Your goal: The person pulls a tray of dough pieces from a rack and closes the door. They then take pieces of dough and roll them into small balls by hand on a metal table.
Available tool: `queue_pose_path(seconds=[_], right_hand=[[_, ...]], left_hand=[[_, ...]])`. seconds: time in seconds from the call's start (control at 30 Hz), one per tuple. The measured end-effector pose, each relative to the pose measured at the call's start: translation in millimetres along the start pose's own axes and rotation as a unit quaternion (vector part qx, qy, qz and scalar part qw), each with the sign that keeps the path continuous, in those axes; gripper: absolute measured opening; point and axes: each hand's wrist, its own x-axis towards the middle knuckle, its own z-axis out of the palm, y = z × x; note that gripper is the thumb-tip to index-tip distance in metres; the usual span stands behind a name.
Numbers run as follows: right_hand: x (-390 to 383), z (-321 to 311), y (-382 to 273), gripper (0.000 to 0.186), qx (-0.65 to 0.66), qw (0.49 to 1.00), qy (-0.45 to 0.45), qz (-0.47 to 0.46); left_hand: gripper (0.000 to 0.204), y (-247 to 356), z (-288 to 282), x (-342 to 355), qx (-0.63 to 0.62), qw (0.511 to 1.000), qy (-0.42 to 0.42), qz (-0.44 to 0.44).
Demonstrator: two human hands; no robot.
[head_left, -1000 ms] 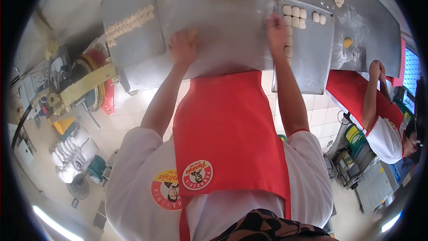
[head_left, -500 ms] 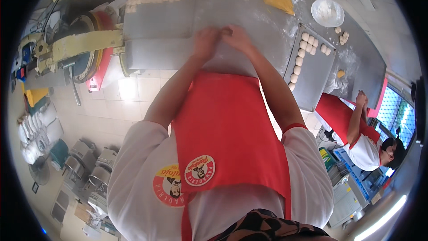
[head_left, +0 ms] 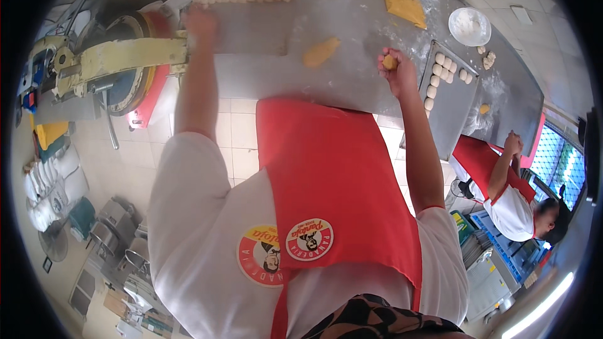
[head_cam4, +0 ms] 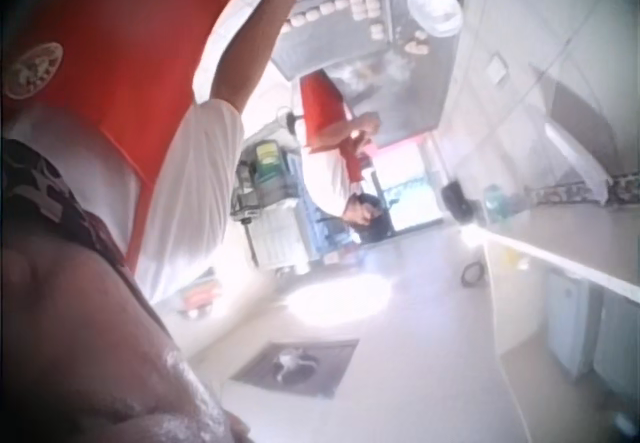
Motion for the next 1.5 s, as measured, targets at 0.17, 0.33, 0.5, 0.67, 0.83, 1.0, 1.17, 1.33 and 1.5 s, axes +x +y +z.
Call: queue_pose_path(seconds=[0.17,0.33,0.5,0.67,0.83,1.0,1.17,1.33,1.5], right_hand=[[-18.7,-6.6,22.5,0.026,-0.004,0.998,-0.063,-0.005],[-41.8,38.3,8.4,0.033,-0.176,0.968,-0.093,-0.154],[-42.5,65.9,-8.0,0.034,-0.279,0.907,-0.029,-0.313],[-23.3,15.8,-8.7,0.03,-0.136,0.969,-0.058,-0.196],[-15.9,-8.5,-8.5,0.036,-0.024,0.971,0.004,-0.239],[-36.7,-8.7,-24.2,0.041,-0.405,0.781,0.038,-0.474],[-21.0,-37.2,-26.3,0.034,-0.199,0.913,-0.066,-0.35],[-35.7,-42.7,-36.2,0.03,-0.118,0.97,-0.095,-0.19],[-26.6,-46.4,-24.1,0.024,-0.088,0.984,-0.053,-0.144]], left_hand=[[0.021,-41.2,42.0,2.9,-0.281,0.956,-0.08,-0.02],[0.016,133.2,11.7,-123.1,-0.673,0.683,-0.284,0.017],[0.02,259.7,-79.8,-194.9,-0.667,0.664,-0.332,0.067],[0.025,284.8,-116.9,-194.7,-0.717,0.455,-0.491,-0.194],[0.027,310.0,-113.9,-199.2,-0.755,0.39,-0.475,-0.228],[0.028,328.7,-100.8,-192.6,-0.737,0.378,-0.541,-0.146],[0.03,347.7,-121.5,-190.5,-0.652,0.512,-0.552,-0.094],[0.036,350.6,-119.3,-189.4,-0.607,0.571,-0.546,-0.084],[0.036,351.3,-102.1,-194.5,-0.59,0.629,-0.505,0.028]])
